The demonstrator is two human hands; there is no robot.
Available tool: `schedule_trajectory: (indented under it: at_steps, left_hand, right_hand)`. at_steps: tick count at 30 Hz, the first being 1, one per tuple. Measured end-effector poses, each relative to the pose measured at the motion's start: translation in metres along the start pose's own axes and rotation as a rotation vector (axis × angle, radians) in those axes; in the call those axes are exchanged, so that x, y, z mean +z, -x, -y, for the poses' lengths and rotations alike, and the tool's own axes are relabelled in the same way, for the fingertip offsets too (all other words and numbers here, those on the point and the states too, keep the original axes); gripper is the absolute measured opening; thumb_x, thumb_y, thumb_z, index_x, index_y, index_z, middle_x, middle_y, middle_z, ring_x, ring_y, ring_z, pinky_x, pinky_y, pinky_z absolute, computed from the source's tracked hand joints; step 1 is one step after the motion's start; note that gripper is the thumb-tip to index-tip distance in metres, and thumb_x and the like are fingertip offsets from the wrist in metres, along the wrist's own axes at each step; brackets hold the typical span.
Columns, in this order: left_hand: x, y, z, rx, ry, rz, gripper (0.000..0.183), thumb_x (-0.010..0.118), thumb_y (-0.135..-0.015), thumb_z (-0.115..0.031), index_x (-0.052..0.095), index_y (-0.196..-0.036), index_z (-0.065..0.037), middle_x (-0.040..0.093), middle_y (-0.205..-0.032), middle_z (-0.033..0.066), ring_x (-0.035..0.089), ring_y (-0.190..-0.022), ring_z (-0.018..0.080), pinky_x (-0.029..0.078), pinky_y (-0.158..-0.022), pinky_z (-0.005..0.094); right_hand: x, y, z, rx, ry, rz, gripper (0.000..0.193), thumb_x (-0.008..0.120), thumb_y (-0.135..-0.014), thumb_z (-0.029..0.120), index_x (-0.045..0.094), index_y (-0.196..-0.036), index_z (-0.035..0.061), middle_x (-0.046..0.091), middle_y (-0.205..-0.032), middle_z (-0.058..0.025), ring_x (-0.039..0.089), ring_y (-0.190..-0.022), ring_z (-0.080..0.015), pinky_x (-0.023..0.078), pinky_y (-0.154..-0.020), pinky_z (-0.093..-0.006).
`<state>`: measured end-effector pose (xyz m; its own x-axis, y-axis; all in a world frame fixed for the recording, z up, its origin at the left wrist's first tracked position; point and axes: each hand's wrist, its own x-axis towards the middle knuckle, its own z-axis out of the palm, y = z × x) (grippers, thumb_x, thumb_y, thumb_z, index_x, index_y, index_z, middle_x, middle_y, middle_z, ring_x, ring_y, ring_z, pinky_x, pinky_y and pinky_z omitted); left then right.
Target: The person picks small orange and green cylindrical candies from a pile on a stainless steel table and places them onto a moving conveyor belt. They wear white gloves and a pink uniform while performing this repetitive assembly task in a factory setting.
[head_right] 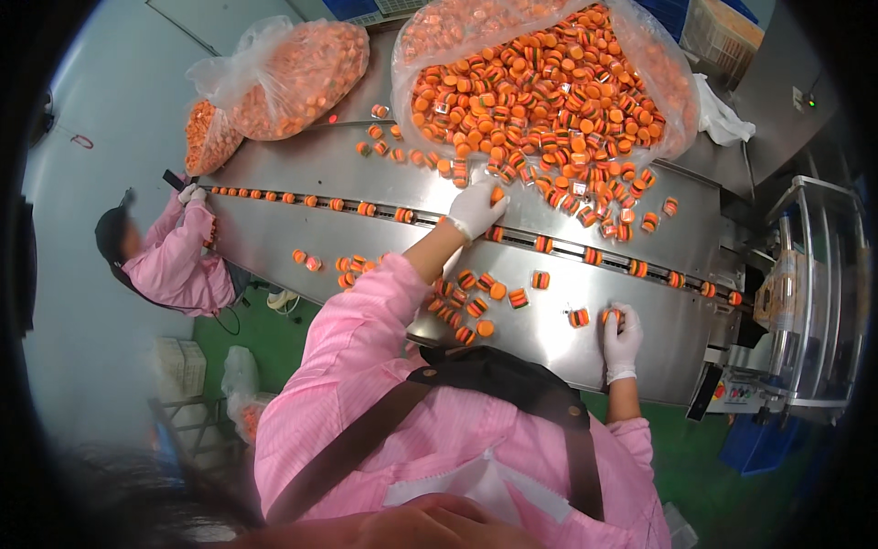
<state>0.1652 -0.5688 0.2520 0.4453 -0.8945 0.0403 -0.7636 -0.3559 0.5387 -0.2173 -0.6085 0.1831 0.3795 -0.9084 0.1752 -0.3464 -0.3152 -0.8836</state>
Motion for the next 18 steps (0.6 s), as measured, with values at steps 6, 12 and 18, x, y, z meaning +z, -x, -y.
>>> schedule_trajectory:
  at_steps: [6,12,18]
  left_hand:
    - [-0.017,0.064,0.021,0.081,0.144,0.332,0.03,0.061,-0.088,-0.032,0.058,-0.099,-0.004,0.063,-0.087,0.0191,0.061,-0.082,0.0383,0.049,-0.074,0.0419]
    - [-0.002,0.099,0.029,0.264,0.033,0.361,0.033,0.067,-0.083,-0.03,0.061,-0.106,-0.007,0.062,-0.096,0.0169,0.058,-0.093,0.0362,0.046,-0.083,0.0431]
    - [-0.018,0.086,0.001,0.423,-0.063,0.048,0.039,0.07,-0.08,-0.029,0.061,-0.112,-0.009,0.057,-0.114,0.0163,0.053,-0.107,0.0374,0.043,-0.091,0.0428]
  right_hand:
    - [0.001,0.0,-0.005,0.04,-0.061,0.052,0.013,0.057,-0.091,0.005,0.061,-0.102,0.0013,0.062,-0.083,-0.0007,0.053,-0.069,-0.0059,0.045,-0.065,-0.0211]
    - [0.001,0.0,-0.008,0.009,0.006,0.015,0.013,0.061,-0.087,0.006,0.063,-0.1,0.0027,0.06,-0.081,-0.0018,0.053,-0.066,-0.0082,0.043,-0.061,-0.0217]
    - [0.002,-0.001,-0.002,0.0,-0.053,-0.012,0.014,0.061,-0.086,0.006,0.063,-0.099,0.0028,0.06,-0.082,-0.0033,0.053,-0.066,-0.0094,0.043,-0.061,-0.0227]
